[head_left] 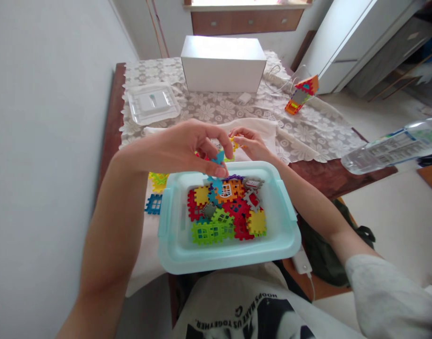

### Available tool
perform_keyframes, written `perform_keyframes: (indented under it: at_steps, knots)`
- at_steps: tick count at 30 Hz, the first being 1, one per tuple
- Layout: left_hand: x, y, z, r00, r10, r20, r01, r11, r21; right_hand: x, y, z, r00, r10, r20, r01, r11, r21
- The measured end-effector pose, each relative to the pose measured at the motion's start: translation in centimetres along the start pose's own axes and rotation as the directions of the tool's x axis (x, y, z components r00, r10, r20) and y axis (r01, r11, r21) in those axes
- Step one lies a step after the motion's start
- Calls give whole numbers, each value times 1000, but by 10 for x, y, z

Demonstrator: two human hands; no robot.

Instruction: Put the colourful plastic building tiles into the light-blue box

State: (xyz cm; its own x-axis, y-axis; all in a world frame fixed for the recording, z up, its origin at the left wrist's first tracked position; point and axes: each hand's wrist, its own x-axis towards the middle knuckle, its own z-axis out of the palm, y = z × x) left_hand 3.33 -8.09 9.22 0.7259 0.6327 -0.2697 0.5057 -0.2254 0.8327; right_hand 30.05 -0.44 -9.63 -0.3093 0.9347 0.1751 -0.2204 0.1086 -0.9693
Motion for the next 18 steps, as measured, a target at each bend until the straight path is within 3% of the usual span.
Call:
perform_keyframes:
  at_steps: [3,5,9,11,15,18]
  knots:
    - [4,3,12,988,-54,147,45,997,60,0,1,-1,999,26,24,-25,1000,-10]
    - [8,-1,15,985,-54,167,37,994,103,0,1,-3,999,23,39,-22,1000,-13]
    - [16,-9,13,999,26,-23,-17,945,327,1,-6,-8,999,-25,38,26,999,-22]
    - [19,-10,12,998,31,-58,-4,911,413,0,-16,-10,993,-107,51,109,994,-27]
    - [24,-13,13,998,-50,-27,57,900,432,-11,-45,-7,937,-301,175,296,954,59]
    - [29,-17,14,997,-69,20,55,916,397,-25,-68,0,859,-353,372,343,935,96]
